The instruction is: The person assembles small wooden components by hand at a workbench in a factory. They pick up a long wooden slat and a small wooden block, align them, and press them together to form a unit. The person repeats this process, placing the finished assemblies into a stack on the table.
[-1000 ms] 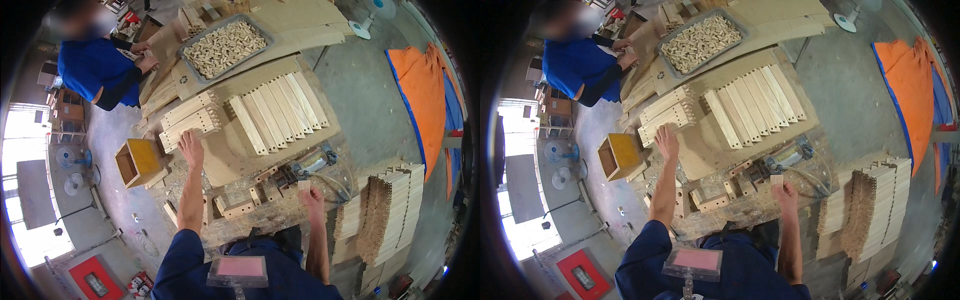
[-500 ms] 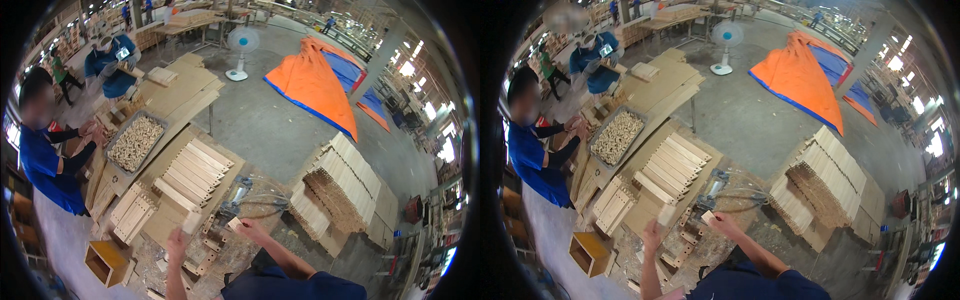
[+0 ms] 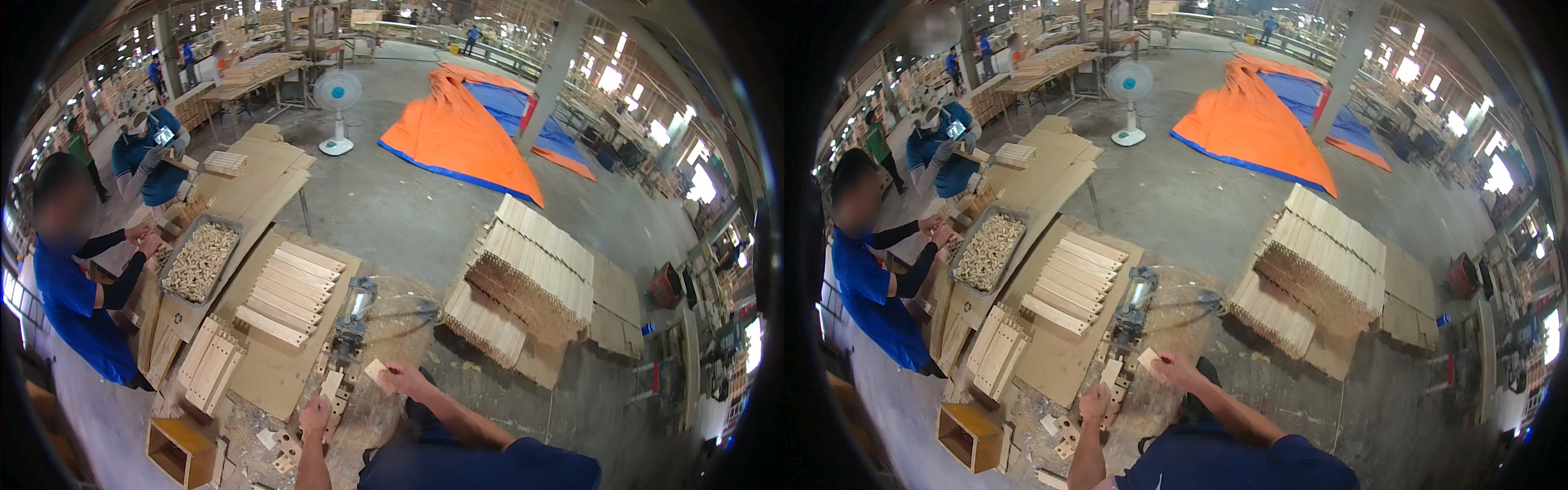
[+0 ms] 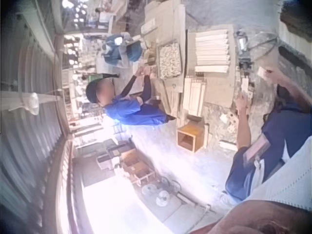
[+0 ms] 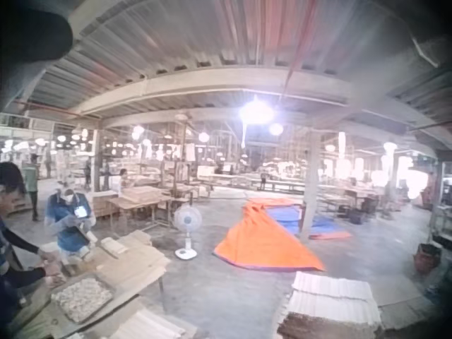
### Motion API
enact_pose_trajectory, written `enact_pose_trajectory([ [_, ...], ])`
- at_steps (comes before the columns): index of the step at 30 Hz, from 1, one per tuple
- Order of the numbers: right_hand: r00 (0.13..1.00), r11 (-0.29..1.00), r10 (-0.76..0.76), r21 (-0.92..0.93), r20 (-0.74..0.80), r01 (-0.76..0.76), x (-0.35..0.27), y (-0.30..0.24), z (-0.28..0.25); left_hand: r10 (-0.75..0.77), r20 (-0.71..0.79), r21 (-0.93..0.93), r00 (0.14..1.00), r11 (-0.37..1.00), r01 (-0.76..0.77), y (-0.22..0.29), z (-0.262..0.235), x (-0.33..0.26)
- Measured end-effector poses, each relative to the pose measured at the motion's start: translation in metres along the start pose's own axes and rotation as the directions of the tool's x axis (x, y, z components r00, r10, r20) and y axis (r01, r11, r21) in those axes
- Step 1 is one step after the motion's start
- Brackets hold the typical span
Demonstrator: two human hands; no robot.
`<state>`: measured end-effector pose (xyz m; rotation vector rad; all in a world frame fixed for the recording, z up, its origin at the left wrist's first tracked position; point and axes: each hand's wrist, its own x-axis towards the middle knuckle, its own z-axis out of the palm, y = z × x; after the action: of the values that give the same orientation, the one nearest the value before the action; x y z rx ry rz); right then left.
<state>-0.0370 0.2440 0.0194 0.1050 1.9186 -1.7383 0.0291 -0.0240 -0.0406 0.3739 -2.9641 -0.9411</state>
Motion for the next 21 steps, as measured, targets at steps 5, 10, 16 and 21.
enact_pose_trajectory([
  [5,0.996,0.999,0.002,-0.051,-0.094,-0.007,-0.008,-0.012,-0.017,-0.014,0.005,0.344,1.000,0.939,0.011,0.025,0.023,-0.018],
  [10,0.998,0.995,0.004,-0.103,-0.060,-0.010,0.004,-0.006,-0.009,-0.183,0.138,0.275,0.973,0.951,0.139,0.028,0.029,-0.009],
  [16,0.998,0.987,0.067,0.146,-0.010,-0.065,0.023,-0.001,0.010,-0.249,0.185,0.283,0.951,0.940,0.191,0.001,0.037,-0.008],
  [21,0.995,0.979,0.102,0.180,-0.015,-0.097,0.021,0.002,0.003,-0.190,0.164,0.259,0.968,0.955,0.144,-0.001,0.034,-0.009],
])
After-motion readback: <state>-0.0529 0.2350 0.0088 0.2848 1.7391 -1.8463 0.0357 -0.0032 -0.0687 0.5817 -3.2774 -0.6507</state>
